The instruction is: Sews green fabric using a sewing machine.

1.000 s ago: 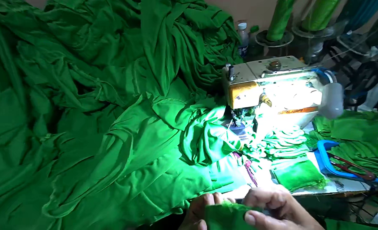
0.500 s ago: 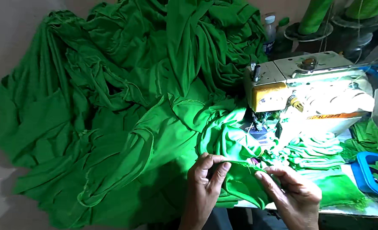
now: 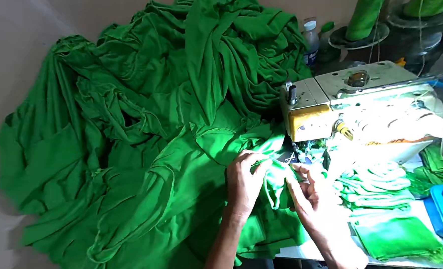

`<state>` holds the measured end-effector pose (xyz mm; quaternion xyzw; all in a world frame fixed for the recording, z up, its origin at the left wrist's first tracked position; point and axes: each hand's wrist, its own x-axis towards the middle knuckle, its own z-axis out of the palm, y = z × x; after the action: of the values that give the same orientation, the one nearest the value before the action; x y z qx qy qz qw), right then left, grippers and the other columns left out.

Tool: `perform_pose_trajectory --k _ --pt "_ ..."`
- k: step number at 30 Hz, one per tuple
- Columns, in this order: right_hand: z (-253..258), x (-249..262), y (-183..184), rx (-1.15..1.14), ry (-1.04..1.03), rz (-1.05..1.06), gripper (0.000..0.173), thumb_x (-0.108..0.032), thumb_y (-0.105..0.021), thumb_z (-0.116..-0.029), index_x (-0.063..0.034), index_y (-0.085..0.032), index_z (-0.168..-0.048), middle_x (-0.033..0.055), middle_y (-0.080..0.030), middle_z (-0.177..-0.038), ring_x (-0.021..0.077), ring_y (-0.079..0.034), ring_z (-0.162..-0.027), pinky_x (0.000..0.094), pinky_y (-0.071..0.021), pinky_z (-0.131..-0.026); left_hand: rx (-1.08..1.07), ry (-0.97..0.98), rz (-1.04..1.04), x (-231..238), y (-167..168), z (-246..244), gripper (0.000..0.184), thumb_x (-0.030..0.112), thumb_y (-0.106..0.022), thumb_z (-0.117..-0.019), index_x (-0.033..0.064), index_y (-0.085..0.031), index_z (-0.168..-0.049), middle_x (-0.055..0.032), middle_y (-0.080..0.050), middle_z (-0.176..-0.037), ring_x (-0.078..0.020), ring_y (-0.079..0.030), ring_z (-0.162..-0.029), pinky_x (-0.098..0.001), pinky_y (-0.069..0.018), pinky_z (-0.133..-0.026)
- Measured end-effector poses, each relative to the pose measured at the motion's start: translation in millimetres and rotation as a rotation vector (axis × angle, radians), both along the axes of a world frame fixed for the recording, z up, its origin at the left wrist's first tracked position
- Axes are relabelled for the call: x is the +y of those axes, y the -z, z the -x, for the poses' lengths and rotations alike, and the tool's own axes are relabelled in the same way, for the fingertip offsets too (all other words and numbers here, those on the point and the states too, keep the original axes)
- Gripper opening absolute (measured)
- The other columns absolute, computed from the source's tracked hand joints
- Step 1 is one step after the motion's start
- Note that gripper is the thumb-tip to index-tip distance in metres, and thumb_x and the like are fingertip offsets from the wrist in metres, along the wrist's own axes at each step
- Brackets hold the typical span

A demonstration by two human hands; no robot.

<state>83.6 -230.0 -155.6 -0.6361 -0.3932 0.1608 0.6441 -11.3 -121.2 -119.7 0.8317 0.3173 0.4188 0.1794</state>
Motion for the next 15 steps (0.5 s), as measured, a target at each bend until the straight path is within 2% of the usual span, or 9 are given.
perform_pose_trajectory --k 2,4,5,8,10,11,12,13,15 --pt "0 1 3 0.009 0.021 -0.033 0.033 -0.014 -0.056 -0.1012 0.0063 -0.06 -0.126 0.001 -0.066 -0.08 -0.0043 -0.054 -0.053 0.0128 -0.0487 -0.051 -0.136 0.053 -0.115 4 10 2 0.008 0.006 -0.076 -0.0839 0.0026 -0.078 -0.09 -0.0087 -0.075 -0.094 -0.0073 -0.07 -0.087 -0.0194 -0.0555 -0.077" --pt "0 3 5 0.009 0.028 -0.075 0.032 -0.014 -0.057 -0.1001 0.0076 -0.06 -0.123 -0.0009 -0.065 -0.076 -0.0055 -0.054 -0.053 0.0116 -0.0483 -0.051 -0.228 0.09 -0.132 2 10 4 0.008 0.006 -0.076 -0.0828 -0.0004 -0.078 -0.088 -0.0087 -0.074 -0.092 -0.0009 -0.066 -0.083 -0.0129 -0.0522 -0.072" --pt "0 4 5 0.011 0.025 -0.091 0.03 -0.014 -0.057 -0.0998 0.007 -0.06 -0.121 -0.0026 -0.064 -0.075 -0.0065 -0.054 -0.053 0.0107 -0.0479 -0.051 -0.254 0.077 -0.103 -3 5 3 0.008 0.004 -0.076 -0.0815 -0.0021 -0.078 -0.087 -0.0095 -0.074 -0.089 0.001 -0.064 -0.078 -0.0122 -0.0497 -0.07" --pt "-1 2 4 0.025 0.028 -0.108 0.017 -0.014 -0.057 -0.0995 -0.0001 -0.064 -0.105 -0.0078 -0.062 -0.069 -0.0085 -0.054 -0.053 0.0092 -0.0469 -0.05 -0.3 0.082 -0.078 -8 1 1 0.011 0.0 -0.076 -0.0788 -0.0058 -0.077 -0.088 -0.0098 -0.072 -0.084 0.0024 -0.063 -0.075 -0.0107 -0.0497 -0.069" --pt "-4 0 5 -0.009 0.047 -0.125 0.014 -0.013 -0.059 -0.0977 -0.0014 -0.066 -0.098 -0.0079 -0.062 -0.069 -0.0093 -0.054 -0.056 0.0081 -0.046 -0.052 -0.343 0.101 -0.095 -1 10 -2 0.018 0.002 -0.077 -0.0773 -0.008 -0.07 -0.091 -0.0049 -0.067 -0.077 0.0051 -0.056 -0.065 -0.0095 -0.0456 -0.062" --pt "-5 -2 7 -0.042 0.056 -0.125 0.014 -0.014 -0.06 -0.0973 -0.0015 -0.066 -0.096 -0.0072 -0.061 -0.07 -0.0094 -0.054 -0.058 0.0078 -0.046 -0.054 -0.338 0.128 -0.088 4 15 -1 0.022 0.004 -0.078 -0.0795 -0.0032 -0.064 -0.095 -0.0007 -0.066 -0.079 0.0062 -0.054 -0.065 -0.0087 -0.0451 -0.061" --pt "-8 -5 9 -0.089 0.076 -0.11 0.016 -0.017 -0.061 -0.0969 -0.0028 -0.067 -0.093 -0.0072 -0.061 -0.069 -0.0091 -0.055 -0.057 0.0082 -0.0477 -0.053 -0.337 0.146 -0.078 6 17 -2 0.025 0.005 -0.079 -0.08 -0.0015 -0.062 -0.097 0.0007 -0.065 -0.08 0.0059 -0.052 -0.064 -0.0091 -0.0438 -0.06" --pt "-10 -9 12 -0.133 0.105 -0.077 0.019 -0.022 -0.061 -0.0965 -0.0055 -0.066 -0.087 -0.0085 -0.059 -0.066 -0.0097 -0.052 -0.056 0.0082 -0.0449 -0.051 -0.325 0.147 -0.065 7 16 -4 0.026 0.005 -0.079 -0.0798 -0.0015 -0.062 -0.099 0.0005 -0.065 -0.08 0.005 -0.052 -0.064 -0.0099 -0.0432 -0.059" --pt "-14 -17 16 -0.175 0.125 -0.013 0.024 -0.028 -0.061 -0.0962 -0.0089 -0.065 -0.081 -0.0103 -0.055 -0.062 -0.0105 -0.048 -0.053 0.0083 -0.0397 -0.049 -0.237 0.122 -0.005 4 11 -7 0.029 0.007 -0.079 -0.0787 0.0007 -0.062 -0.102 0.0 -0.067 -0.083 0.0028 -0.059 -0.068 -0.012 -0.0484 -0.061"
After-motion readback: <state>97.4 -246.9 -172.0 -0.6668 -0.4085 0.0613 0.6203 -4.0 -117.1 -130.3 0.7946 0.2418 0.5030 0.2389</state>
